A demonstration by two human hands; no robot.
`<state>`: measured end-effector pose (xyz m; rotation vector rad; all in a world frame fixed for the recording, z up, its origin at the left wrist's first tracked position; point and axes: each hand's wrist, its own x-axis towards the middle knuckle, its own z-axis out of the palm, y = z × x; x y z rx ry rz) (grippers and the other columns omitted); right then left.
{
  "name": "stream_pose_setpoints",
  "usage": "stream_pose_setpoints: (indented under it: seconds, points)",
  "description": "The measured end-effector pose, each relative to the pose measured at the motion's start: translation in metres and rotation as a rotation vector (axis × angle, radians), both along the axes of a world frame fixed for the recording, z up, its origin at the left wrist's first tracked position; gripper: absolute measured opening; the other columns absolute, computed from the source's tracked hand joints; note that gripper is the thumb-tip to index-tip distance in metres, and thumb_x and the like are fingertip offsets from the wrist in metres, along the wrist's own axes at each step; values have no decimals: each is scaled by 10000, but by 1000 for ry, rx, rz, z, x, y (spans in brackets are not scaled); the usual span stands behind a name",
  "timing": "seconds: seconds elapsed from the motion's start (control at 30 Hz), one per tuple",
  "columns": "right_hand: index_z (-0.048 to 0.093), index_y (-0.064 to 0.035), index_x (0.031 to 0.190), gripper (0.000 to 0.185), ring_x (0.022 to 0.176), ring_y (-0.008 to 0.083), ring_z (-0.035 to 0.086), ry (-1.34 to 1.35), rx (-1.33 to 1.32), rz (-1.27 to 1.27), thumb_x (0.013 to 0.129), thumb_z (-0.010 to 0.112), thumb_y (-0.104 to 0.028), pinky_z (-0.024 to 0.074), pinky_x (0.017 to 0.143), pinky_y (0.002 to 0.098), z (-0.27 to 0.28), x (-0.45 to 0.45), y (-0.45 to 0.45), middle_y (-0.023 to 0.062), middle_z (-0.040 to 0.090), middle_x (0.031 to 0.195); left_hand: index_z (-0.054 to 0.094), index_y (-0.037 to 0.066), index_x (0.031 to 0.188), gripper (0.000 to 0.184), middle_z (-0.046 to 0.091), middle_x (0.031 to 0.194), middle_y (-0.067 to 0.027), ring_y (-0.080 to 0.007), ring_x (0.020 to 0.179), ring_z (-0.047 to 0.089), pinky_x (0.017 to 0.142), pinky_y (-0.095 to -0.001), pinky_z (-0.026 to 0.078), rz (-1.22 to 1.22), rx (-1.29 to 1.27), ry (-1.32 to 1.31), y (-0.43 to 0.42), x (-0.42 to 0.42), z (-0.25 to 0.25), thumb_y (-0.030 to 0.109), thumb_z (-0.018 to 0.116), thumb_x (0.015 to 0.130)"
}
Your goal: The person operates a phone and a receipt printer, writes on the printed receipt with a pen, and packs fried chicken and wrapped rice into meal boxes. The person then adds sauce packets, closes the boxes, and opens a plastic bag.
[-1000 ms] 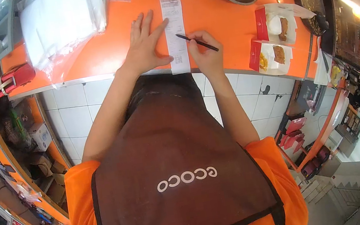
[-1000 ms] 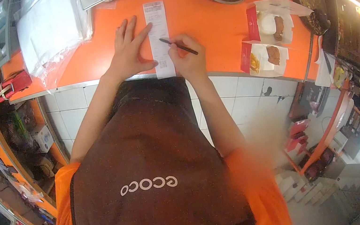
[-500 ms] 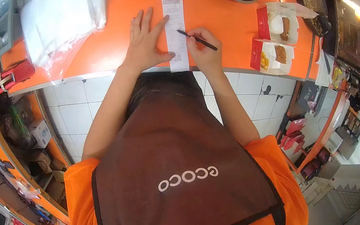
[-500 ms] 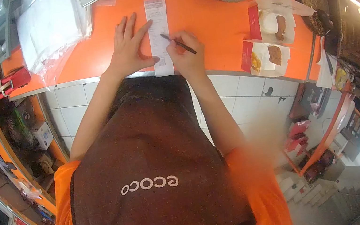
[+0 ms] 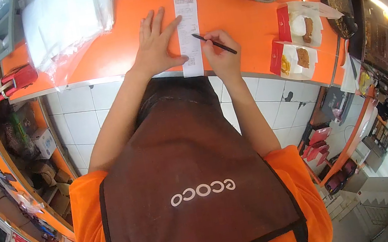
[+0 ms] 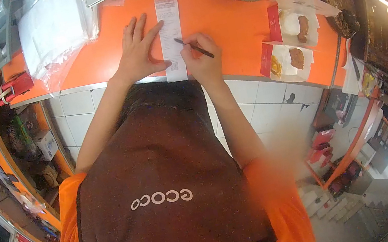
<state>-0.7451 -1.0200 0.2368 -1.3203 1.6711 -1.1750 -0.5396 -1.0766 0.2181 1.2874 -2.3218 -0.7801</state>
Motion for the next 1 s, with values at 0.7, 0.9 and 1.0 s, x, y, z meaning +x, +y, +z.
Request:
stream_pose_setpoints:
  seconds: [0.7,0.9,1.0]
  points:
    - [681,-12,911,128,893,269,690,127,-68,48,791,683,33,602,799,353,2,8,4,129,662,921,426,238,1547,1064,223,1643,-243,-487,1522,136,1233,-630,147,-2,-7,-2,0,1,1,412,908,614]
    - [676,-9,908,113,890,263,688,88,-55,1,800,683,23,603,793,358,-3,10,4,128,664,903,418,250,1555,1068,221,1650,-243,-512,1511,156,1214,-647,169,-4,-13,11,0,2,-2,427,896,616]
    - [676,-9,908,106,890,260,688,76,-62,4,805,679,18,601,799,357,3,10,5,128,664,897,417,253,1556,1068,217,1652,-240,-510,1514,150,1217,-645,167,-1,-2,1,0,1,-1,424,895,616]
